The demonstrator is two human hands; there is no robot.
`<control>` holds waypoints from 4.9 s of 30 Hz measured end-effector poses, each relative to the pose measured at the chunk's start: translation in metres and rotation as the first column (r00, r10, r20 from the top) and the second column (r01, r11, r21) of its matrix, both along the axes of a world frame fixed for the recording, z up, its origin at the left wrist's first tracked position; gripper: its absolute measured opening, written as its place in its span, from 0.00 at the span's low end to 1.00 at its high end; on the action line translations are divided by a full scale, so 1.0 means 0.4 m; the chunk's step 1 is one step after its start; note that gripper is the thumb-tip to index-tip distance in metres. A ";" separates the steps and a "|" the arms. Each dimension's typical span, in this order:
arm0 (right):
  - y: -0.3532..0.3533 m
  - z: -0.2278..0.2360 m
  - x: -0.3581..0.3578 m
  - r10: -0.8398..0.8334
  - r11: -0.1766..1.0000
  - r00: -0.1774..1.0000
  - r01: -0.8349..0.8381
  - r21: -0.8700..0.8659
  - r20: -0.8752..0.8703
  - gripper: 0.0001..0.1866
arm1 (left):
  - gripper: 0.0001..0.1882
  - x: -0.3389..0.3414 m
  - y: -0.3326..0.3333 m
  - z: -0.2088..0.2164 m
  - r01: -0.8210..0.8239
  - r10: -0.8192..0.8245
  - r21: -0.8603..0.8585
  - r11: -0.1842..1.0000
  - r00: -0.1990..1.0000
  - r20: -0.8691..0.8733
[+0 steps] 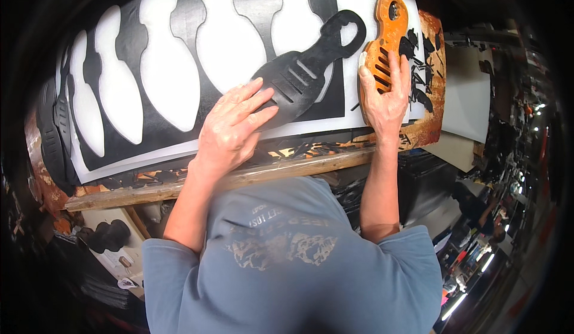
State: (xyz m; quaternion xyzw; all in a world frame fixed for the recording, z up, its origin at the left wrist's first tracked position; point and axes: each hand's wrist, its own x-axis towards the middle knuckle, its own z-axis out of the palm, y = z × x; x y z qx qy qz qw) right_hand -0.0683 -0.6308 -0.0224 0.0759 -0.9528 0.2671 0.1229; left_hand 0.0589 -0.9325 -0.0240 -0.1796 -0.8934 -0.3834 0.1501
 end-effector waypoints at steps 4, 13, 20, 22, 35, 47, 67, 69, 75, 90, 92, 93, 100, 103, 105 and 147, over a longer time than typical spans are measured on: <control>0.008 -0.013 -0.013 0.013 0.994 0.999 -0.018 -0.105 -0.046 0.27 | 0.28 -0.001 0.000 0.003 -0.002 0.001 0.006 1.000 1.000 0.025; 0.075 -0.054 -0.066 -0.053 0.878 0.994 0.002 -0.479 -0.093 0.14 | 0.28 -0.006 0.007 0.008 -0.007 0.006 0.018 1.000 1.000 0.009; 0.088 -0.020 -0.122 -0.236 0.957 0.940 0.180 -0.229 -0.245 0.11 | 0.32 0.005 0.000 0.004 0.007 -0.012 0.074 0.997 0.998 0.068; 0.057 0.008 -0.105 -0.171 0.971 0.978 0.146 -0.192 -0.120 0.27 | 0.32 0.010 -0.003 0.004 -0.024 0.010 0.121 0.992 0.993 0.114; 0.034 -0.034 -0.080 0.023 0.998 1.000 -0.023 0.065 0.000 0.37 | 0.20 0.034 -0.214 0.029 -0.619 0.528 0.697 0.361 0.752 0.394; 0.074 -0.067 -0.120 0.016 0.997 0.999 -0.019 0.070 0.052 0.39 | 0.20 0.362 -0.905 -0.039 -0.852 0.981 0.517 -0.081 0.024 0.192; 0.063 -0.053 -0.124 0.023 0.996 1.000 -0.023 0.087 0.006 0.38 | 0.44 0.188 -0.966 0.041 -0.739 0.865 -0.458 0.494 0.474 0.167; 0.064 -0.053 -0.120 0.017 0.995 1.000 -0.017 0.103 0.002 0.38 | 0.39 0.174 -0.976 0.025 -0.699 0.861 -0.538 0.470 0.496 0.108; 0.071 -0.064 -0.122 0.010 0.992 1.000 -0.007 0.129 -0.023 0.37 | 0.22 0.149 -0.982 0.088 -0.828 0.907 -0.411 0.381 0.422 -0.010; 0.057 -0.055 -0.106 0.011 0.995 1.000 -0.014 0.102 0.023 0.36 | 0.24 0.193 -0.972 0.050 -0.749 0.835 -0.467 0.470 0.549 -0.040; 0.059 -0.055 -0.106 0.003 0.993 1.000 -0.007 0.115 0.029 0.36 | 0.21 0.186 -0.993 0.079 -0.863 0.909 -0.317 0.393 0.416 -0.007; 0.061 -0.056 -0.106 -0.001 0.992 0.999 -0.004 0.122 0.036 0.35 | 0.20 0.187 -1.006 0.093 -0.906 0.936 -0.244 0.346 0.352 0.021; 0.066 -0.057 -0.107 -0.013 0.993 0.999 0.007 0.114 0.049 0.37 | 0.17 0.287 -1.108 0.137 -0.961 0.959 0.080 0.265 0.271 0.084; 0.067 -0.057 -0.110 -0.006 0.994 0.999 0.001 0.110 0.052 0.36 | 0.17 0.313 -1.130 0.137 -0.934 0.922 0.193 0.299 0.335 0.193; 0.070 -0.057 -0.111 0.003 0.994 0.999 -0.007 0.105 0.036 0.36 | 0.16 0.318 -1.127 0.144 -0.898 0.890 0.274 0.343 0.405 0.211; 0.144 -0.085 -0.146 -0.098 0.991 0.991 0.088 0.105 0.091 0.37 | 0.20 0.343 -1.005 0.077 -0.604 0.834 -0.701 0.379 0.552 -0.024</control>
